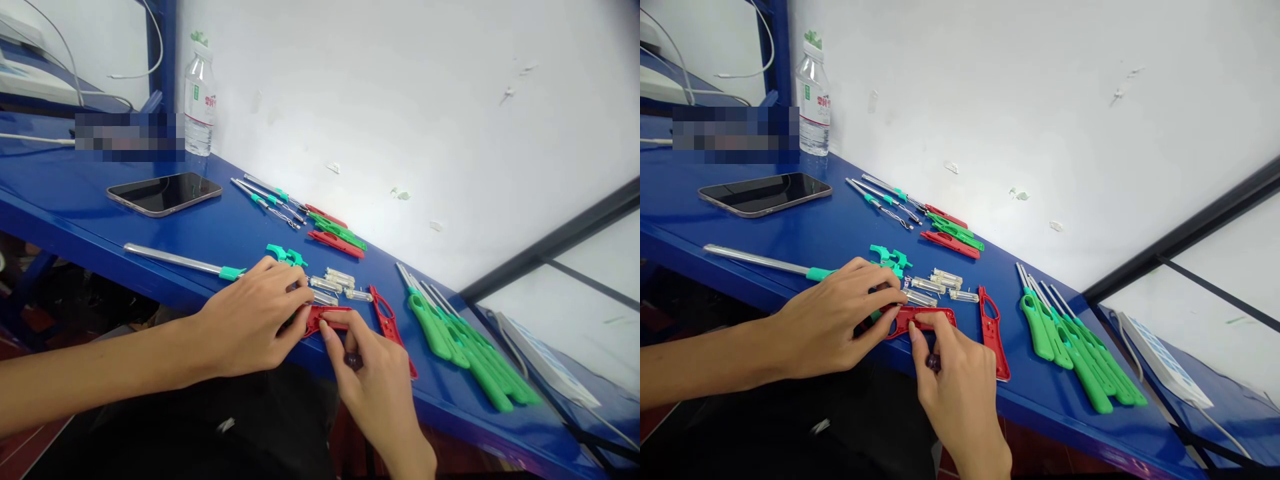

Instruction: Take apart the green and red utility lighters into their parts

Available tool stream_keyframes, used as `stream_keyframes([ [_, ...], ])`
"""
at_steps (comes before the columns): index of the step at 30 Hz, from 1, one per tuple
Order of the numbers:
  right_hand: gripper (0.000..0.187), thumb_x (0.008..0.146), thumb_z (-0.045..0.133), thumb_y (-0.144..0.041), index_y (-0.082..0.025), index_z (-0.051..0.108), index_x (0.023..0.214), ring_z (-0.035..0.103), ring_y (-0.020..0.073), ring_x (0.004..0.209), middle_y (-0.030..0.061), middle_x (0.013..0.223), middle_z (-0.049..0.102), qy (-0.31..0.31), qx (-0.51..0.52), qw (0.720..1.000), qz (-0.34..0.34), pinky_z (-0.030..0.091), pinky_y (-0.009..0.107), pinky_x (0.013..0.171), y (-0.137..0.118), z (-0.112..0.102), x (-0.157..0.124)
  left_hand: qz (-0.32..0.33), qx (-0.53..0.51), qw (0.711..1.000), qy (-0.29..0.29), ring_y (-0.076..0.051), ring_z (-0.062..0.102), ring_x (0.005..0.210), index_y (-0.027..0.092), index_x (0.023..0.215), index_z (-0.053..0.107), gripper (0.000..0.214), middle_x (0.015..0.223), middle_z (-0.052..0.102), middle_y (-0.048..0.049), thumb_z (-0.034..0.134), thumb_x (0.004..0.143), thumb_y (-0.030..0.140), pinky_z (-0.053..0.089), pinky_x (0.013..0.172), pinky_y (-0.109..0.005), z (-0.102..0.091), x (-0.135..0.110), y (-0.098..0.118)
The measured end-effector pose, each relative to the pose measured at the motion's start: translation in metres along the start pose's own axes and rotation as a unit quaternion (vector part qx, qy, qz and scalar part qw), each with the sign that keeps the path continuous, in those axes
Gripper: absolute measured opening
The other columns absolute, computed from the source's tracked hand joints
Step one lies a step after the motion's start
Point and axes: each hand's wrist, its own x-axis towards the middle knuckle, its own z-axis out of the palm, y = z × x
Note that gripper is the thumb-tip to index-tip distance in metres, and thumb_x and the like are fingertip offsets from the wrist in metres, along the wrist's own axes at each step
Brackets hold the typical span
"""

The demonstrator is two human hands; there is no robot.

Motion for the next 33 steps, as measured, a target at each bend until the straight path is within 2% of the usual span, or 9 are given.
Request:
stream_keyframes([
  [16,0.018,0.112,0.062,-0.036,-0.026,0.077,0.113,0.056,0.0102,0.047,-0.0079,0.061,0.058,-0.001,-0.009,1.0,-0.007,0.033,0.025,0.052,0.0024,0.0002,-0.0004,-0.031,-0.011,0.999,-0.023,-0.023,0.057,0.084,0.017,0.098,0.073,0.03,0.097,0.067,-0.0069,0.044,0.105,0.018,0.043,0.077,-0.042,-0.0032,0.0016,0.0008],
  [27,0.017,0.111,0.063,-0.035,-0.026,0.077,0.114,0.055,0.0103,0.048,-0.0085,0.061,0.056,0.003,-0.01,1.0,-0.006,0.034,0.025,0.053,0.0018,0.0005,-0.0016,-0.039,-0.022,0.999,-0.025,-0.024,0.059,0.087,0.018,0.1,0.072,0.027,0.099,0.067,-0.0074,0.045,0.105,0.021,0.043,0.08,-0.043,-0.0015,0.0006,0.0009],
  [33,0.014,0.111,0.064,-0.033,-0.027,0.076,0.113,0.054,0.0101,0.048,-0.0093,0.061,0.054,0.011,-0.009,1.0,-0.006,0.034,0.025,0.054,-0.0004,0.0012,-0.0019,-0.04,-0.022,0.999,-0.03,-0.023,0.057,0.083,0.019,0.098,0.066,0.022,0.096,0.066,-0.0056,0.045,0.104,0.02,0.042,0.079,-0.042,-0.0025,0.0013,0.0016],
])
